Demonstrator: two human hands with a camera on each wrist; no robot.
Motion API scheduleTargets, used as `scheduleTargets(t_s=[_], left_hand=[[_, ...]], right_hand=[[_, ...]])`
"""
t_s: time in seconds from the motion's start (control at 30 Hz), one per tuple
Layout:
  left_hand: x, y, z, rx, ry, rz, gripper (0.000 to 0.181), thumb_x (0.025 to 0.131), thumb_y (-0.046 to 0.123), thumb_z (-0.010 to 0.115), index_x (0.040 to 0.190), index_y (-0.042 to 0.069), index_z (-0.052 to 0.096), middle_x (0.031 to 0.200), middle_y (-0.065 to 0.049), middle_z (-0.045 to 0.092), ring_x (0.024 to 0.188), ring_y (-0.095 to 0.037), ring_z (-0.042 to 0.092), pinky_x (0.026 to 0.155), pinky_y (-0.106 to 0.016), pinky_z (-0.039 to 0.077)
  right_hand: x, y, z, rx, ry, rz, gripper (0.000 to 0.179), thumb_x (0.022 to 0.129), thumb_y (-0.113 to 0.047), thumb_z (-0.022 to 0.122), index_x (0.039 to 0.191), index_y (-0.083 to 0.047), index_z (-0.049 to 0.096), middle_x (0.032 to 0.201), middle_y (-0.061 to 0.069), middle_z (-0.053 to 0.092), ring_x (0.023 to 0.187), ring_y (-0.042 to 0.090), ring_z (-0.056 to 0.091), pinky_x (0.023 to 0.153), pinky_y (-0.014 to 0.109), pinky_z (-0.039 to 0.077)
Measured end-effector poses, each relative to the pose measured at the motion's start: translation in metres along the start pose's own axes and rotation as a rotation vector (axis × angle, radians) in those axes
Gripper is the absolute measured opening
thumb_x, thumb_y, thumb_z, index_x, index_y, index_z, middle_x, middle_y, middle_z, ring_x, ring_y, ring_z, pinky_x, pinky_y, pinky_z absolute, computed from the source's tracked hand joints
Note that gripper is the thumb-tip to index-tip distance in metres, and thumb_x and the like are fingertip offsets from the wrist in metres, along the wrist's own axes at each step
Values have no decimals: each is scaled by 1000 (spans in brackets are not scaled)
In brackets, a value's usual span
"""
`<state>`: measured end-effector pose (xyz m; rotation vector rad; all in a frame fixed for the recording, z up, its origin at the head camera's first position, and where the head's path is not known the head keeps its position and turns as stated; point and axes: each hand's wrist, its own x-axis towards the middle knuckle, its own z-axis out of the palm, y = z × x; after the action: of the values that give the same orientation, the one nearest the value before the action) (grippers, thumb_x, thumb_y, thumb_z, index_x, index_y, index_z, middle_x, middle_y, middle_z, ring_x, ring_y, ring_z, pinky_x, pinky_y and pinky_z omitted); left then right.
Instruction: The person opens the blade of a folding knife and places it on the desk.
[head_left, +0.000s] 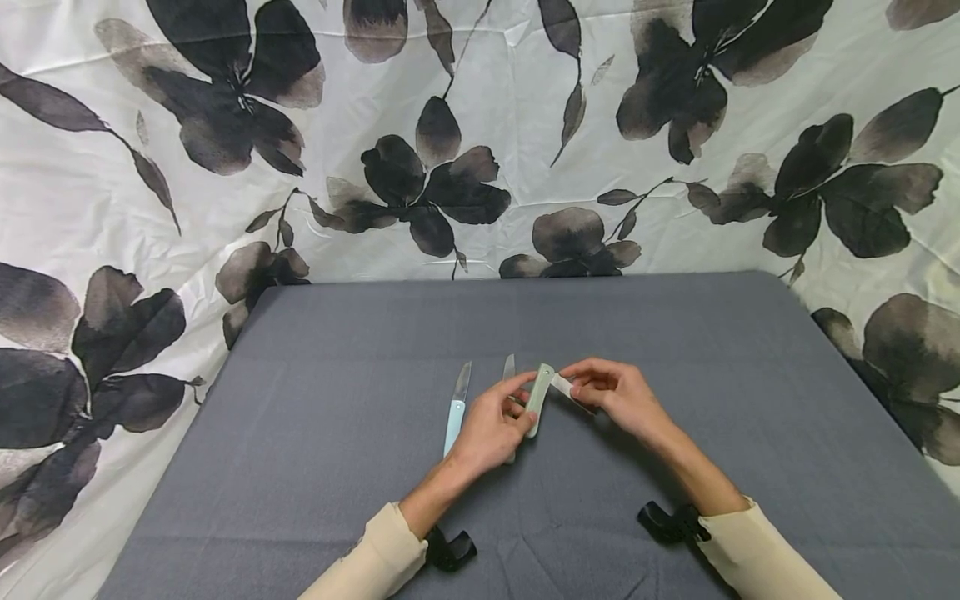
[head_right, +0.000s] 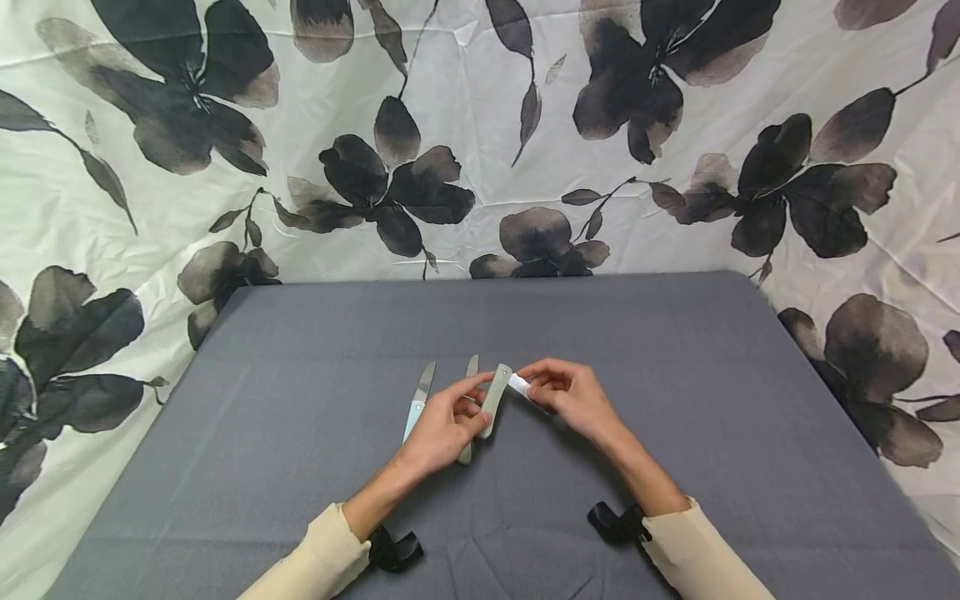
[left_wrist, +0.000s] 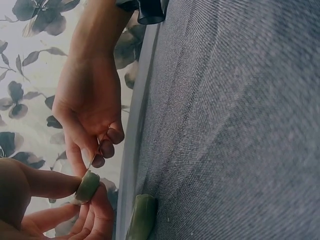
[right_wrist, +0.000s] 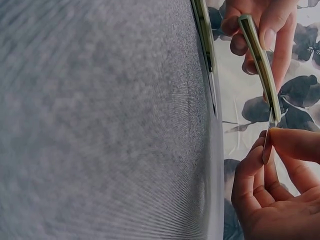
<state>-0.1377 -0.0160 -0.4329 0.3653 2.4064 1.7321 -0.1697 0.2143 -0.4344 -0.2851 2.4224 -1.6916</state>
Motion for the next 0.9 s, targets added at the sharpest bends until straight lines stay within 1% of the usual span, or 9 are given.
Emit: scheduleTargets(t_s=[0.2, 0.4, 0.57, 0.73, 0.9], left_hand=[[2, -1, 1, 11, 0, 4, 55, 93, -2, 66, 146, 10, 60, 113, -15, 65, 81, -10, 62, 65, -20, 52], [4, 0, -1, 10, -9, 11, 55, 92, -3, 66, 145, 10, 60, 113, -15, 66, 80, -8, 61, 66, -18, 51], [4, -1, -1, 28, -15, 18, 55, 90, -4, 65, 144, 10, 62, 111, -14, 67, 78, -8, 60, 66, -19, 51], [3, -2, -1, 51, -10, 28, 56, 90, -4, 65, 144, 10, 62, 111, -13, 66, 79, -8, 59, 67, -19, 51], [2, -2, 0, 60, -6, 26, 56, 90, -4, 64, 144, 9, 62, 111, -13, 66, 82, -8, 58, 68, -19, 50]], right_hand=[[3, 2, -3, -17, -3, -7, 24, 97, -7, 70, 121, -3, 74, 98, 21, 72, 74, 18, 65, 63, 32, 52], [5, 2, -5, -46, 15, -1, 23, 97, -11, 72, 119, -6, 76, 105, 20, 74, 77, 10, 64, 65, 28, 52], [4, 3, -6, -56, 19, -7, 22, 97, -8, 71, 118, -5, 77, 113, 20, 75, 84, 7, 66, 73, 23, 54], [5, 3, -6, -55, 20, -4, 23, 98, -7, 69, 119, -6, 77, 117, 19, 74, 92, 7, 67, 80, 23, 56], [6, 3, -6, -66, 14, -5, 23, 98, -7, 68, 119, -7, 78, 119, 17, 75, 95, 9, 68, 83, 24, 57]])
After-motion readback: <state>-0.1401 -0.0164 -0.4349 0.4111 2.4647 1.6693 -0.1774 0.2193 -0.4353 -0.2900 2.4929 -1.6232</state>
